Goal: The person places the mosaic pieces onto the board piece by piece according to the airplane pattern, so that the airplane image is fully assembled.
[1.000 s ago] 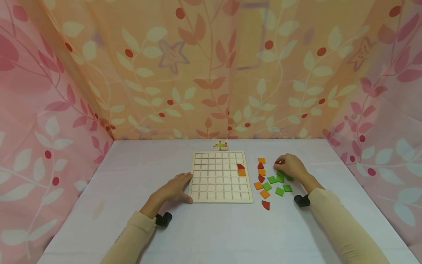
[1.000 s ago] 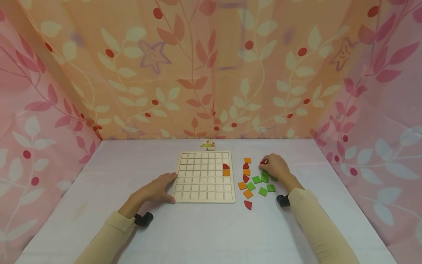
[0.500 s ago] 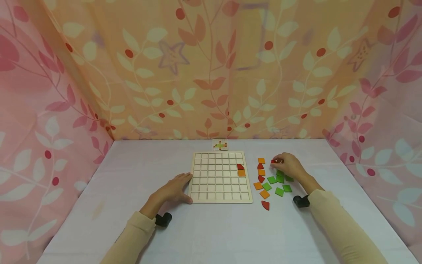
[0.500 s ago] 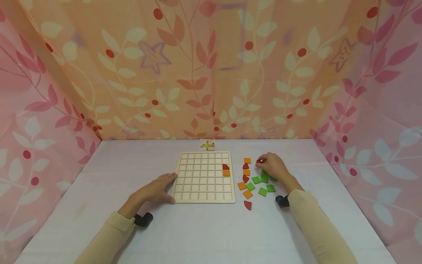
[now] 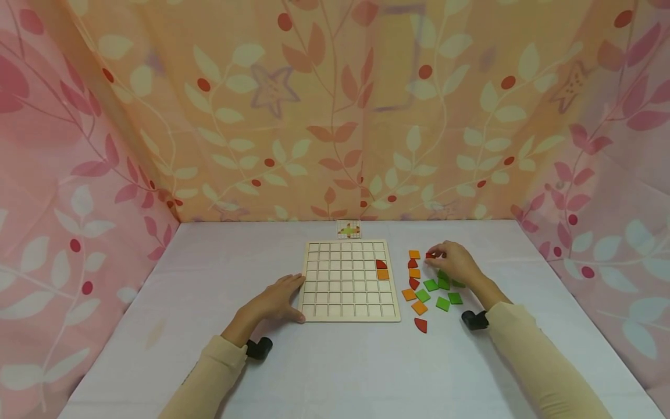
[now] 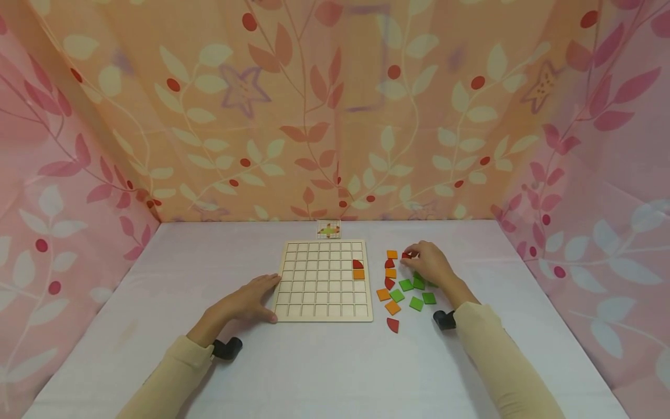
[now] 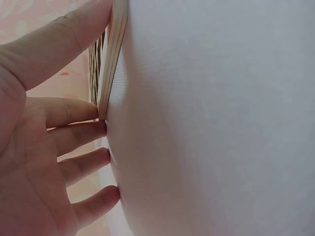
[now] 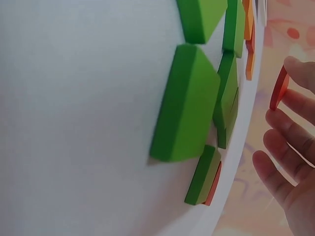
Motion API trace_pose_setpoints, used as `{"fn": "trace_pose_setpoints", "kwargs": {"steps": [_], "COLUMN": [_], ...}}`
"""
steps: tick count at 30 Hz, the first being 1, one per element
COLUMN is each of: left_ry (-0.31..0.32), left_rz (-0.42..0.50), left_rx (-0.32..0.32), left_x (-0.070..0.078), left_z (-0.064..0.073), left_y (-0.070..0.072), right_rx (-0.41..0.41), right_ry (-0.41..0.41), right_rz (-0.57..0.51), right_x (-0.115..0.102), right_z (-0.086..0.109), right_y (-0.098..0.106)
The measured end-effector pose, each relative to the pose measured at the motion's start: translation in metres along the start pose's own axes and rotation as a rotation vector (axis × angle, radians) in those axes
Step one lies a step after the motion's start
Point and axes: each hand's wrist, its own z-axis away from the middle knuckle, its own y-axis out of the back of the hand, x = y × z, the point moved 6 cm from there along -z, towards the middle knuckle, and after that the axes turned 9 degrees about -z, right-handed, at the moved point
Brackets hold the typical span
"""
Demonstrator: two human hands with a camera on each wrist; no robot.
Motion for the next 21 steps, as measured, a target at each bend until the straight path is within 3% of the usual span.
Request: {"fn": "trace_pose_setpoints", "kwargs": {"steps": [21], "left_ry": [-0.018], "left_rz": [0.019], "left_rx": [0.011], "left_x": [0.002], "left_z": [0.002], "left_y": [0.002], "right_rx": [0.005], "right_ry": [0.050], "right_rz": [-0.009], "right_x": [-0.028], "right_z": [0.008], "right_y": [-0.013]}}
